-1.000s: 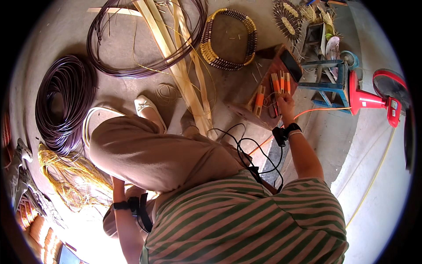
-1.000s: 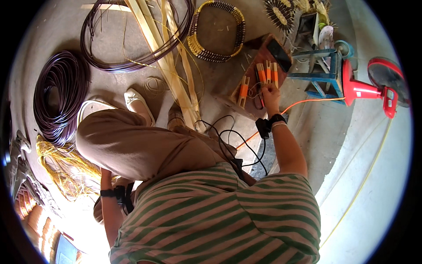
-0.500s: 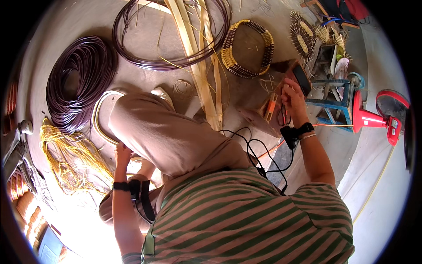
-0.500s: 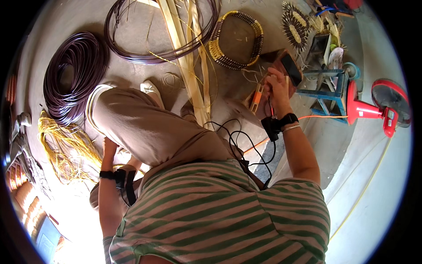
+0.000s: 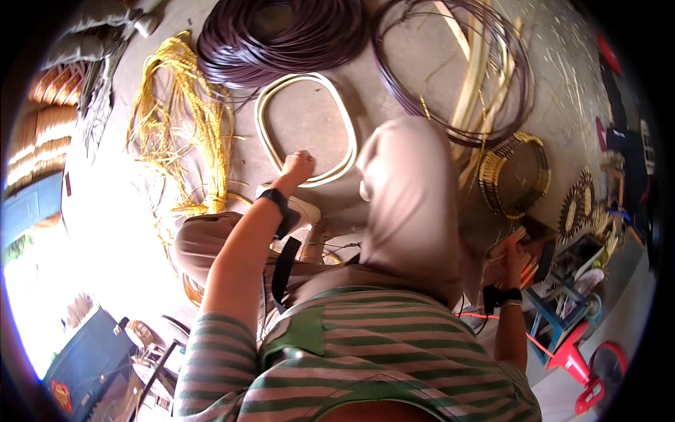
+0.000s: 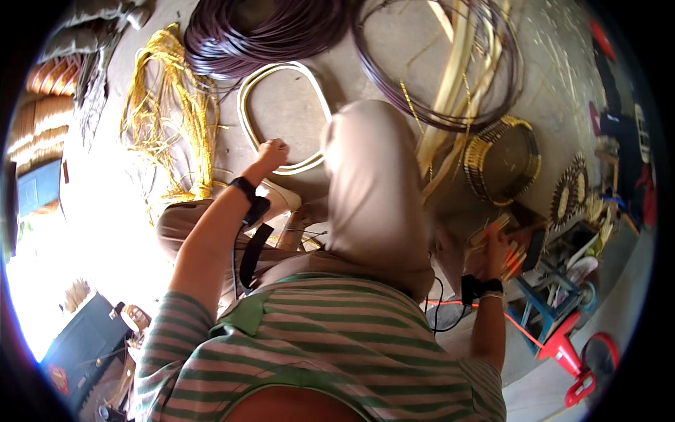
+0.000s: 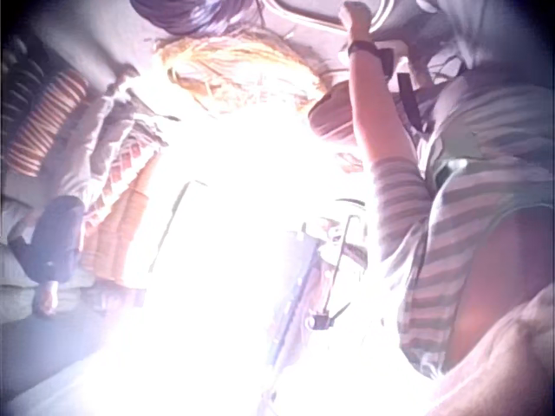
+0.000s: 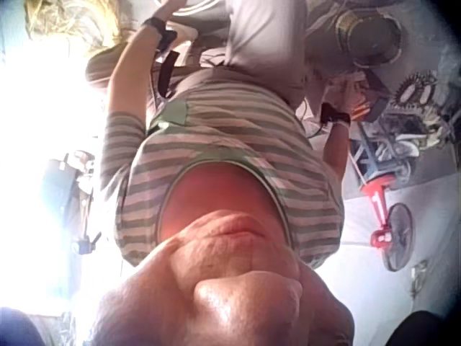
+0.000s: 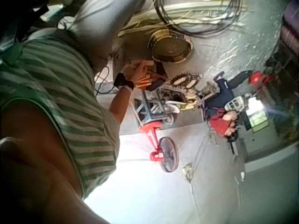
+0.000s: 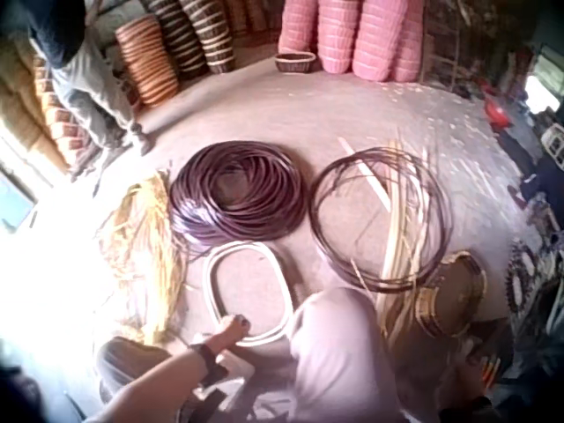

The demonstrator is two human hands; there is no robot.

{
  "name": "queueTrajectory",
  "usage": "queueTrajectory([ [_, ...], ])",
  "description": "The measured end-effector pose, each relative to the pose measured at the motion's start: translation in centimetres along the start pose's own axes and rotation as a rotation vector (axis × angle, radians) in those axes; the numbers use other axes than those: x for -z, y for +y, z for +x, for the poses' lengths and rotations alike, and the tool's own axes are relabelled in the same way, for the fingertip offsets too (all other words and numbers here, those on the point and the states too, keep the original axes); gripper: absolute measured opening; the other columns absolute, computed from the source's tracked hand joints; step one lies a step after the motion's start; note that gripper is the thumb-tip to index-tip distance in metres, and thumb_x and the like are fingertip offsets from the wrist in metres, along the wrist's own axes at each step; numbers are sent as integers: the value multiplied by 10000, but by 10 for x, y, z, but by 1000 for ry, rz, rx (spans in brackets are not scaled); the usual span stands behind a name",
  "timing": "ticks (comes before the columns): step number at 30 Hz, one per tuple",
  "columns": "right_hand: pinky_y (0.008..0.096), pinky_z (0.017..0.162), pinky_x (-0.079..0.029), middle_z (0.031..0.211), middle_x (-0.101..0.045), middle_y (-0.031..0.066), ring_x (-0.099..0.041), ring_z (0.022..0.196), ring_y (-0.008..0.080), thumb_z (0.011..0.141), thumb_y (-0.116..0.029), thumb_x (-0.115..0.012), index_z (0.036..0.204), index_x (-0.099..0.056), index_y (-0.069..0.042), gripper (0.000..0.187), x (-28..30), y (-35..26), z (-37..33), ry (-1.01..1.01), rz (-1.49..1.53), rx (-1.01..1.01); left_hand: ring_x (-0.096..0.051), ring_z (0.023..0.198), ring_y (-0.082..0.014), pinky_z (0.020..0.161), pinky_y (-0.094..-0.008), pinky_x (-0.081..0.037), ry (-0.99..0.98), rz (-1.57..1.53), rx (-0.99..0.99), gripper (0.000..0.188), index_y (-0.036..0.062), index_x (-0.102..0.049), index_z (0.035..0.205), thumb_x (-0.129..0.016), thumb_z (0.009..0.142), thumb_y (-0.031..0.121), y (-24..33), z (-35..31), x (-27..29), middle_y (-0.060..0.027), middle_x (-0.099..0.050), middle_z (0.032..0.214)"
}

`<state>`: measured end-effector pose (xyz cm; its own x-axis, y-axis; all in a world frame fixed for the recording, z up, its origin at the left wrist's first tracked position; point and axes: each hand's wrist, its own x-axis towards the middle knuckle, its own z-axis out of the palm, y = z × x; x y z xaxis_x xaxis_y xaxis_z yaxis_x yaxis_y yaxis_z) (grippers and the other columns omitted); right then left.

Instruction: The person assembles a rattan structure by wrapping thin strips around thicker curved frames and securing them with ties while using a small wooden spacer block.

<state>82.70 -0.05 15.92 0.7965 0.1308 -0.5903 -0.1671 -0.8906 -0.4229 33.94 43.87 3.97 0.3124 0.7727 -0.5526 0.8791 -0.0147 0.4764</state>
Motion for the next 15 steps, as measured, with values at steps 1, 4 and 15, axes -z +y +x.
queueTrajectory([
  [1, 247, 568, -368, 826, -542, 13, -487, 659, 108, 842, -347, -596, 1161, -519, -63, 434, -25, -43, -16, -102, 131, 124, -598, 878, -391, 797, -438, -475, -17, -10, 33, 267, 42, -649, 858, -487, 786, 242, -6, -2, 2, -225, -621, 874],
  [4, 213, 444, -256, 640, -436, -66, -350, 498, 28, 892, -271, -548, 1037, -568, -68, 251, -74, -191, -77, -366, 418, 386, -578, 923, -406, 833, -438, -465, -63, -99, 75, 289, 35, -636, 910, -466, 801, 241, -9, 8, -15, -234, -612, 935],
  [15, 172, 421, -231, 627, -413, -82, -316, 474, 6, 850, -214, -584, 1013, -590, -73, 216, -259, -306, 5, -636, 114, 798, -615, 886, -376, 765, -438, -498, -87, -136, 148, 237, 81, -635, 918, -467, 808, 207, 49, 25, -76, -191, -637, 918],
])
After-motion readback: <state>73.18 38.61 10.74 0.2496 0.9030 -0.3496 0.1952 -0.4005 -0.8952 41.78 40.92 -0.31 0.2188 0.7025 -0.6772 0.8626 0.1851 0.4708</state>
